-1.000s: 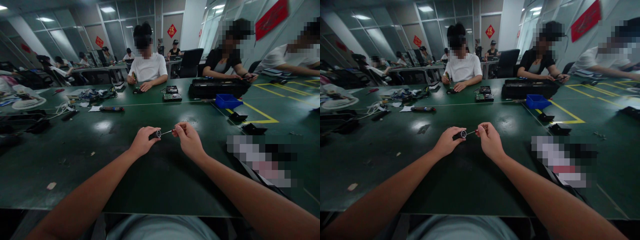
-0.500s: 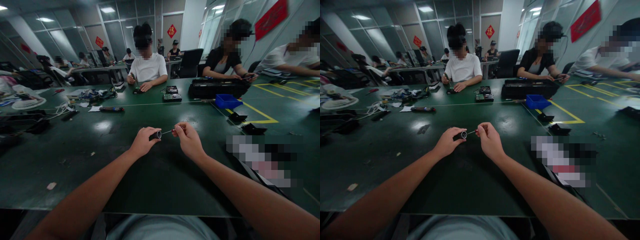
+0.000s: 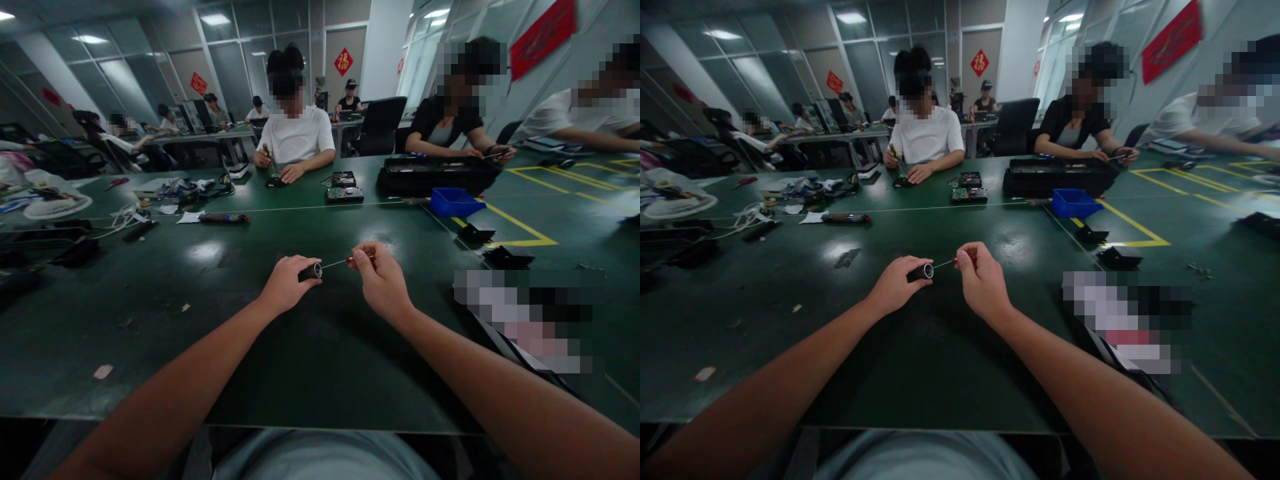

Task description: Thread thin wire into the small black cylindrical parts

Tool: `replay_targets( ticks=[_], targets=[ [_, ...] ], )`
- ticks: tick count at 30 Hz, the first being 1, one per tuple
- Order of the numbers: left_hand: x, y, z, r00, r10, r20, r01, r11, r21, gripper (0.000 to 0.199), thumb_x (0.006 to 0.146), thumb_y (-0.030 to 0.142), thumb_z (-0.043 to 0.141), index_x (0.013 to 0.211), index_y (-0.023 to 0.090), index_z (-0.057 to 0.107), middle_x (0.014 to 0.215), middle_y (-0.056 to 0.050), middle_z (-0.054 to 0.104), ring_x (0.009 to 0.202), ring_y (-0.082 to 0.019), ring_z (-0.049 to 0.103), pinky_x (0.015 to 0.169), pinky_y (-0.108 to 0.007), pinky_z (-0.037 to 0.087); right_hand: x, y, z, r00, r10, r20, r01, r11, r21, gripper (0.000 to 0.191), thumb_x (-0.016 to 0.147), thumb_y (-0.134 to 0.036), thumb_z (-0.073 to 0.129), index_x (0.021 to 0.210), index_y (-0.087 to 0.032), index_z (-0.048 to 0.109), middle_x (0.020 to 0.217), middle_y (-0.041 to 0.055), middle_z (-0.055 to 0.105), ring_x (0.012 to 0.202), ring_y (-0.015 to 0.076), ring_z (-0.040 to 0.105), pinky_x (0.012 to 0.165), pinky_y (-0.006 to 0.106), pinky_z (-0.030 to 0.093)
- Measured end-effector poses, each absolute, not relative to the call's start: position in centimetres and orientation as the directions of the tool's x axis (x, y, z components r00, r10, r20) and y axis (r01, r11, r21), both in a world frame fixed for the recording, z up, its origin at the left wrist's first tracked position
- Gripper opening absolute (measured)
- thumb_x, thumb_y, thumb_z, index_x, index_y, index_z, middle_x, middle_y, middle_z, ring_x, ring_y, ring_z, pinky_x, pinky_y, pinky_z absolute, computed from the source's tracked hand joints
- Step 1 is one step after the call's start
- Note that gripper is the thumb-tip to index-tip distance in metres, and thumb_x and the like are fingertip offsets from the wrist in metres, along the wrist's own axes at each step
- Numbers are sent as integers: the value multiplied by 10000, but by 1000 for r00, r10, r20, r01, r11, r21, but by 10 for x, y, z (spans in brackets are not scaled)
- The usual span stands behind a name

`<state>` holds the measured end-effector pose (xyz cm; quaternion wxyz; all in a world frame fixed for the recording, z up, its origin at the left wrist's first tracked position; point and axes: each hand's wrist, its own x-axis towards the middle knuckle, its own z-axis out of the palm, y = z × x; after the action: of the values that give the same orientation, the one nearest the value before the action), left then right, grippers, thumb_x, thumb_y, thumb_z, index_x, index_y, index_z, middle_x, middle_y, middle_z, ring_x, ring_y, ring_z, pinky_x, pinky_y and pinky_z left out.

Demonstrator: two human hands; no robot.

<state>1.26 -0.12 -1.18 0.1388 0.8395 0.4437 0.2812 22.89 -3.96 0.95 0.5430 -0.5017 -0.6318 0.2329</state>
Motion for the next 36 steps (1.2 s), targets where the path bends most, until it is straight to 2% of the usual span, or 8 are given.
replay_targets(
  ticks=[10, 21, 26, 30, 36],
  targets=[
    [12, 1, -12, 426, 846, 320, 681, -533, 502, 398, 860, 300, 724, 1249, 244, 662, 1182, -63, 684, 1103, -247, 609, 1005, -446, 434, 230, -39, 13, 116, 889, 443, 496, 335, -801, 142, 975, -320, 474, 919, -224, 563, 813, 40, 690, 774, 207, 663, 716, 350, 461],
    [14, -1, -9, 330, 897, 293, 634, -441, 635, 379, 847, 288, 724, 1216, 230, 663, 1178, -58, 677, 1086, -236, 621, 973, -392, 475, 231, -36, 11, 124, 905, 406, 532, 285, -797, 155, 969, -337, 479, 912, -226, 570, 818, 47, 690, 784, 220, 659, 712, 356, 454],
    [16, -3, -8, 256, 921, 293, 563, -388, 730, 368, 874, 278, 667, 1234, 219, 610, 1213, -64, 660, 1105, -235, 615, 973, -393, 478, 231, -37, 13, 111, 905, 410, 513, 301, -804, 153, 971, -332, 478, 930, -222, 576, 837, 47, 690, 795, 213, 659, 721, 351, 459],
    [18, -9, -4, 295, 915, 276, 565, -400, 722, 406, 927, 270, 569, 1327, 216, 522, 1248, -85, 624, 1113, -239, 593, 996, -423, 452, 231, -37, 11, 110, 903, 415, 505, 308, -806, 154, 973, -338, 479, 934, -225, 578, 843, 50, 693, 799, 216, 663, 718, 356, 464],
    [24, -14, 0, 380, 907, 182, 618, -396, 680, 355, 939, 418, 569, 1212, 193, 542, 1075, -77, 638, 927, -229, 607, 817, -388, 499, 231, -37, 9, 107, 901, 421, 488, 321, -812, 147, 973, -337, 480, 935, -230, 574, 856, 50, 694, 811, 218, 670, 739, 365, 474]
  ],
)
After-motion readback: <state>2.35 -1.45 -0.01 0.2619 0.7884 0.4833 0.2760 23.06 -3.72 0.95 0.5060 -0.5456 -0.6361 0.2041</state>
